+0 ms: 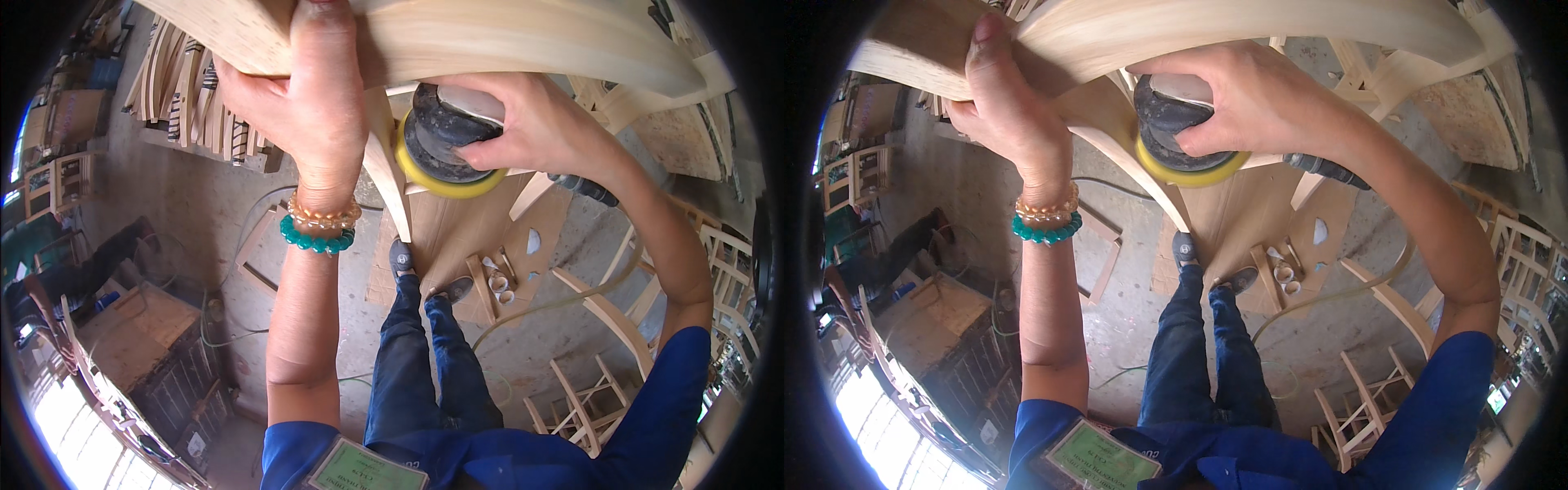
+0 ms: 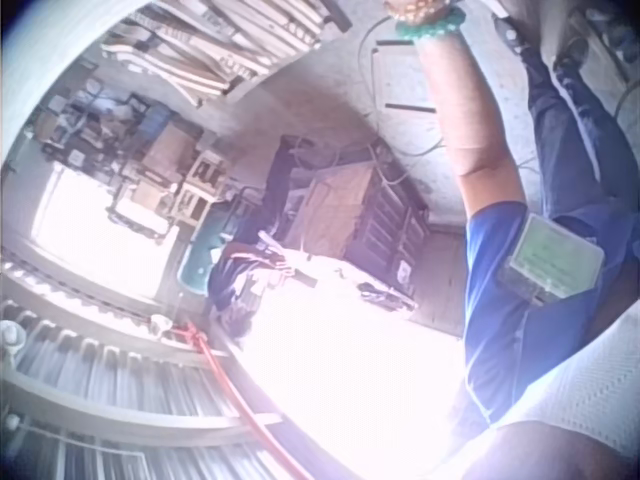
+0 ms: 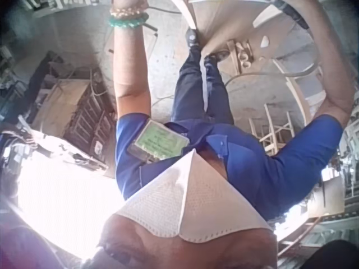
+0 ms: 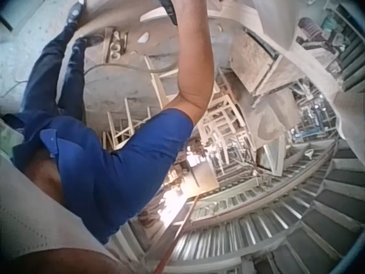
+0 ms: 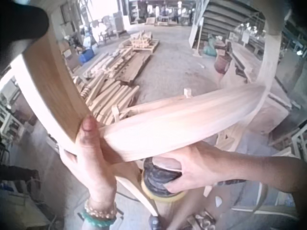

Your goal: The person smooths a wooden chair frame with an orbital sander, then applies glue to joints and wipes away excess with a cloth. The person repeats sanding and wiping on different sections of the chair.

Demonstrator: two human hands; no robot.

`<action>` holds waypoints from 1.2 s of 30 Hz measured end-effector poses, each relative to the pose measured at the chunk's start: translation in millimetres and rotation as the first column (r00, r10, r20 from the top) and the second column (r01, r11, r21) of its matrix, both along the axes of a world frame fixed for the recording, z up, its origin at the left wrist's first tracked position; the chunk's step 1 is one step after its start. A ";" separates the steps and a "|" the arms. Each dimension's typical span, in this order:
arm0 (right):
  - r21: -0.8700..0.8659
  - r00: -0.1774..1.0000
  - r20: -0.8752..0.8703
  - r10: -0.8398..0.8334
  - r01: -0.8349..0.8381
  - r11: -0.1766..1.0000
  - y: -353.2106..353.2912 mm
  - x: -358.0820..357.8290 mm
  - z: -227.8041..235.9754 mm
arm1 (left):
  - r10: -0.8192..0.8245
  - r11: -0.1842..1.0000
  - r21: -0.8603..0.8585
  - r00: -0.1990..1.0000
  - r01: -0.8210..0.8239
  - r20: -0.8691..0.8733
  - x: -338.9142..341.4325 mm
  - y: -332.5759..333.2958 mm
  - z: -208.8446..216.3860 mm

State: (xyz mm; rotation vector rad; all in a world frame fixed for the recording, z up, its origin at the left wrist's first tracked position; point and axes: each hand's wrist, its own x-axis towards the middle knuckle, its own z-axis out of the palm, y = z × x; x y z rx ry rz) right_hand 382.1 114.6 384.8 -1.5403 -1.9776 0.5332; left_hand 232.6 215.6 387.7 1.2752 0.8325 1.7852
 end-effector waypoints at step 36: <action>-0.132 0.924 -0.307 -0.227 0.194 0.972 -13.4 23.8 -14.8 | -0.087 0.996 0.001 0.994 0.087 -0.062 1.3 3.9 4.3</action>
